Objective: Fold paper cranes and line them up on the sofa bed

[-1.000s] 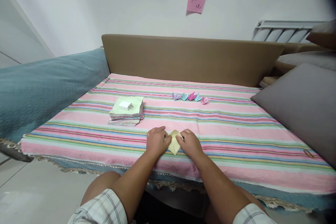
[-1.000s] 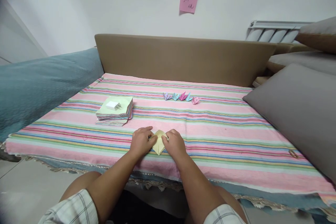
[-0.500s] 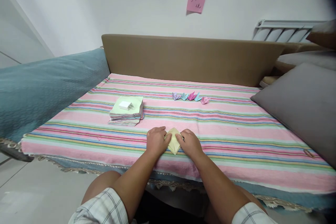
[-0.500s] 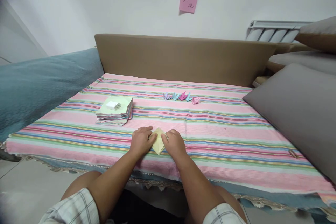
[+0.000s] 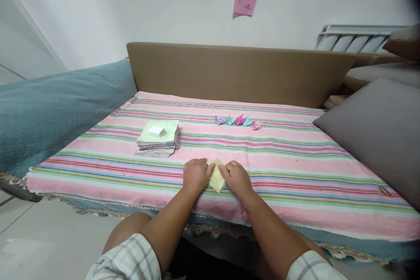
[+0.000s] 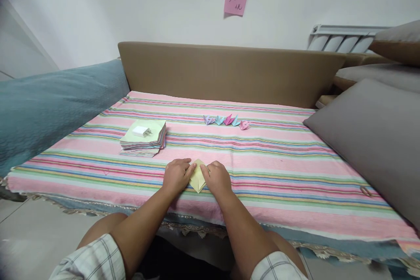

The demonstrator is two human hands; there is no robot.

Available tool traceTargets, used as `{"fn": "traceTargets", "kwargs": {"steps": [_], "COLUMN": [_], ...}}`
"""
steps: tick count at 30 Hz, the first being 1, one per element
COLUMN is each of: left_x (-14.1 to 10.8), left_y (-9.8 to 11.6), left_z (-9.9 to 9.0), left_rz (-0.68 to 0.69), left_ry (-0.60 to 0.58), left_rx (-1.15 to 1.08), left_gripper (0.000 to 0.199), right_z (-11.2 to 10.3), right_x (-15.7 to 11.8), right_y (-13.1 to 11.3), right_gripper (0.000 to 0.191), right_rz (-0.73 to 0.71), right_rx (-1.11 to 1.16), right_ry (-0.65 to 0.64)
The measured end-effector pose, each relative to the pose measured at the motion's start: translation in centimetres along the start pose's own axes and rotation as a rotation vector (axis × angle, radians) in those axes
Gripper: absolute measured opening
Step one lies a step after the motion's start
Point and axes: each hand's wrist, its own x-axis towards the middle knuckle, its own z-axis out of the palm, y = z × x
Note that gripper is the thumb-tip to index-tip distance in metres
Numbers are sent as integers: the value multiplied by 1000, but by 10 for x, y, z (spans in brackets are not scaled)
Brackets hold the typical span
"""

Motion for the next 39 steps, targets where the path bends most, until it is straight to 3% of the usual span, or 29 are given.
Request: {"fn": "traceTargets", "kwargs": {"steps": [12,29,39], "left_x": [-2,0,1], "left_y": [-4,-6,-3], "left_z": [-1,3,3], "left_rz": [3,43,-19], "left_ry": [32,27,17], "left_rx": [-44,-15,-15], "left_gripper": [12,9,12], "right_z": [-1,0,2], "right_x": [1,2,2], "right_y": [-1,-2,-2], "right_gripper": [40,38,35], "right_rz": [13,24,24], "right_rx": [-7,-36,-54], "right_ry": [-3,-17,-11]}}
